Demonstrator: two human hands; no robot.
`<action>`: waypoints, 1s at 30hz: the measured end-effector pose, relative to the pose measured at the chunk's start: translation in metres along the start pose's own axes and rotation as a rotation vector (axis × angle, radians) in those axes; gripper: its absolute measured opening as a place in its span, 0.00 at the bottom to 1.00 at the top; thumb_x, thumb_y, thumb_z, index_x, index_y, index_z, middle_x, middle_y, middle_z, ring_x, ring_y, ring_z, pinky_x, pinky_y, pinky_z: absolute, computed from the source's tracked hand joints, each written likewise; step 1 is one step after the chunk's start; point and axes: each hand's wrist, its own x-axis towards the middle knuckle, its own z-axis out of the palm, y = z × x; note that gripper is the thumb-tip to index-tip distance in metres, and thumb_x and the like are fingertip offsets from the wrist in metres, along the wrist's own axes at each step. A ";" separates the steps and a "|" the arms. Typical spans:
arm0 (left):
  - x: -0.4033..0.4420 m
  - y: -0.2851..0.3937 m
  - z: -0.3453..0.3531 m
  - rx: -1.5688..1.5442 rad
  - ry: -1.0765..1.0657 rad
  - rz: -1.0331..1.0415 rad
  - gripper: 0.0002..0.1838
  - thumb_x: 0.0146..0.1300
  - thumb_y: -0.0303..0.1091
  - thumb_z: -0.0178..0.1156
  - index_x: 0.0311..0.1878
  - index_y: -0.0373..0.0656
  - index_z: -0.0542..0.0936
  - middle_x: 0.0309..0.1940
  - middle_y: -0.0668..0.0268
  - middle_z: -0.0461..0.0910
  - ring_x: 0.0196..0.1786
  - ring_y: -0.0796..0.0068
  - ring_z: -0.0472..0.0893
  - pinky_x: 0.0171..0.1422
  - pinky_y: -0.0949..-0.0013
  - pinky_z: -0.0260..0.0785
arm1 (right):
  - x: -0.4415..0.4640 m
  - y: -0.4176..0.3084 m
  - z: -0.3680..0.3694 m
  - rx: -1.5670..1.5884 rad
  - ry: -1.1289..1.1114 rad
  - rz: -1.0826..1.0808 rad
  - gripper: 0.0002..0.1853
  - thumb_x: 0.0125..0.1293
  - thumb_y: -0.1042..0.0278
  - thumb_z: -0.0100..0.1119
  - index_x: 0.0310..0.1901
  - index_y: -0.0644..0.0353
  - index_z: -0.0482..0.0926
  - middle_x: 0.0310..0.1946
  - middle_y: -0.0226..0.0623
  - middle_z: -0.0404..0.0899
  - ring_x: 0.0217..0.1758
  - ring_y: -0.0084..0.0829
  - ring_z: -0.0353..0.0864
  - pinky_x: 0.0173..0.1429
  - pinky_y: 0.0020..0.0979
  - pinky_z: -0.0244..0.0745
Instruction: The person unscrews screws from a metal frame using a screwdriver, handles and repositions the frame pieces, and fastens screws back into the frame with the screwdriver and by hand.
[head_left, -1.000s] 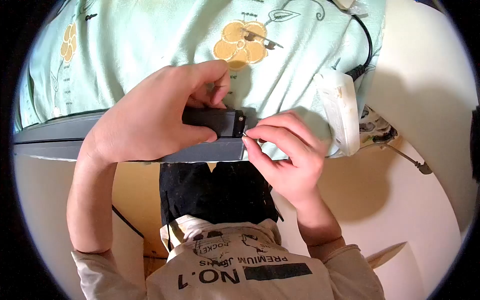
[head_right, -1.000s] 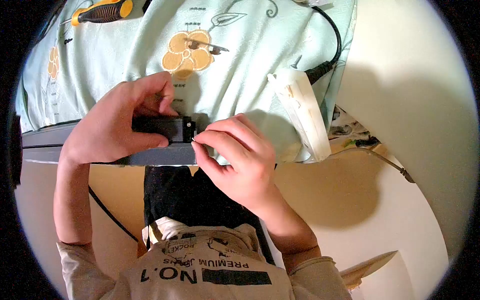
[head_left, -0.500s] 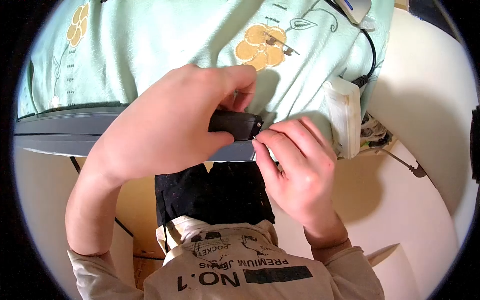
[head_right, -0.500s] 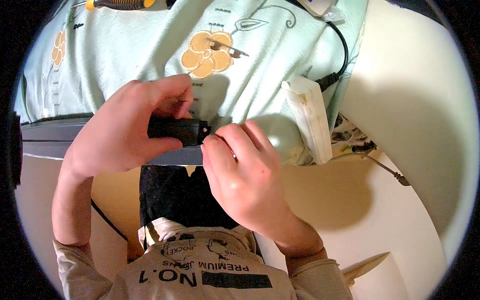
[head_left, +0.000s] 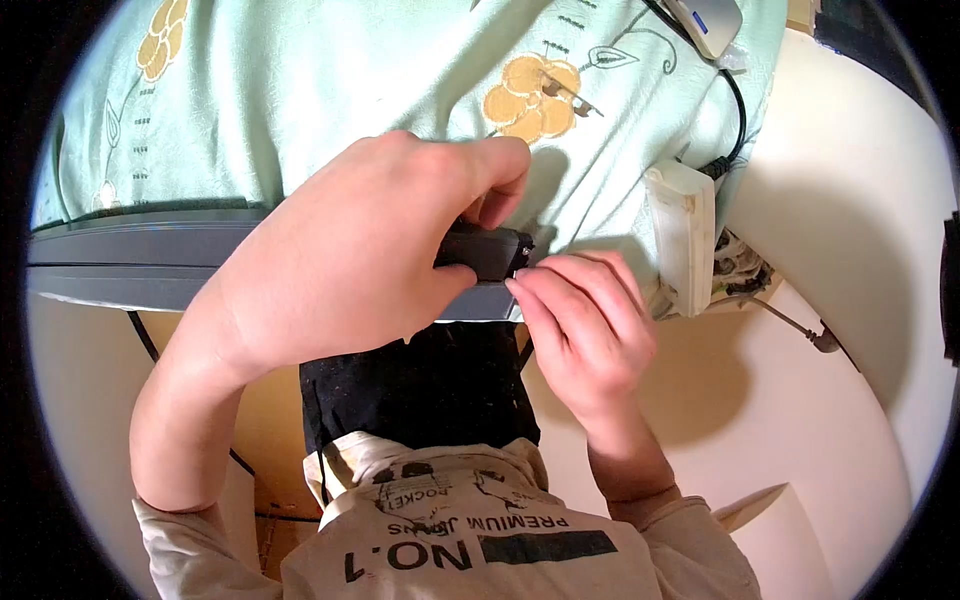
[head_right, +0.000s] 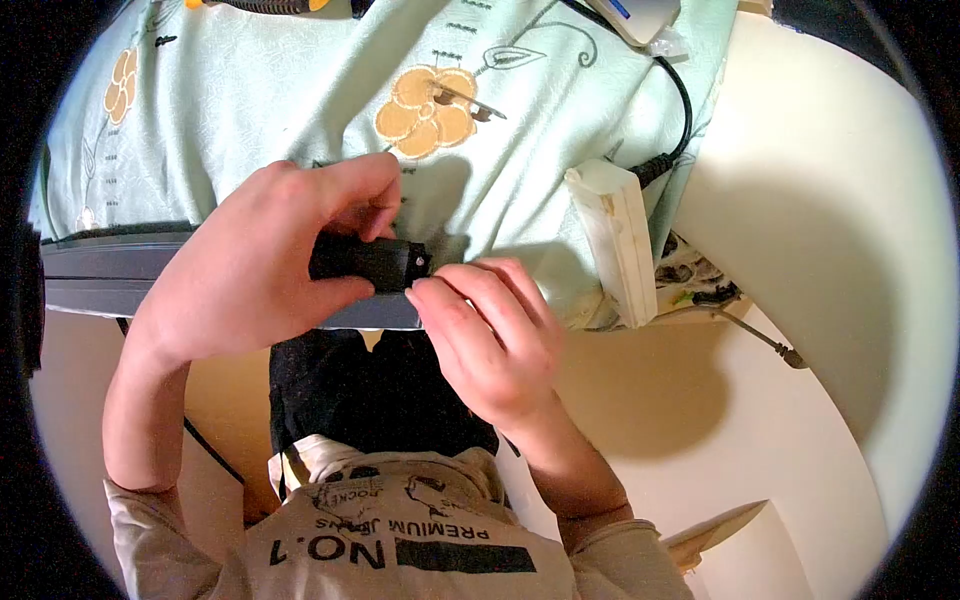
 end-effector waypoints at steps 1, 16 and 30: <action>0.000 -0.001 0.001 0.000 -0.001 -0.001 0.19 0.44 0.16 0.66 0.36 0.35 0.67 0.26 0.54 0.72 0.31 0.50 0.74 0.40 0.63 0.71 | -0.001 0.001 0.001 0.001 -0.001 0.001 0.12 0.52 0.81 0.71 0.39 0.64 0.82 0.36 0.36 0.79 0.36 0.38 0.79 0.41 0.35 0.77; 0.000 0.005 0.003 -0.040 -0.013 -0.061 0.20 0.43 0.14 0.65 0.36 0.36 0.66 0.24 0.57 0.72 0.28 0.61 0.74 0.41 0.67 0.72 | -0.006 0.001 0.009 0.130 0.109 0.078 0.12 0.49 0.82 0.73 0.36 0.65 0.82 0.32 0.38 0.81 0.33 0.38 0.79 0.38 0.33 0.76; 0.001 0.010 0.002 0.037 0.000 -0.067 0.21 0.41 0.15 0.66 0.36 0.37 0.66 0.25 0.56 0.72 0.31 0.54 0.76 0.41 0.65 0.72 | -0.002 -0.010 0.004 -0.038 0.009 0.072 0.10 0.56 0.79 0.68 0.40 0.67 0.80 0.35 0.40 0.77 0.35 0.40 0.78 0.40 0.35 0.75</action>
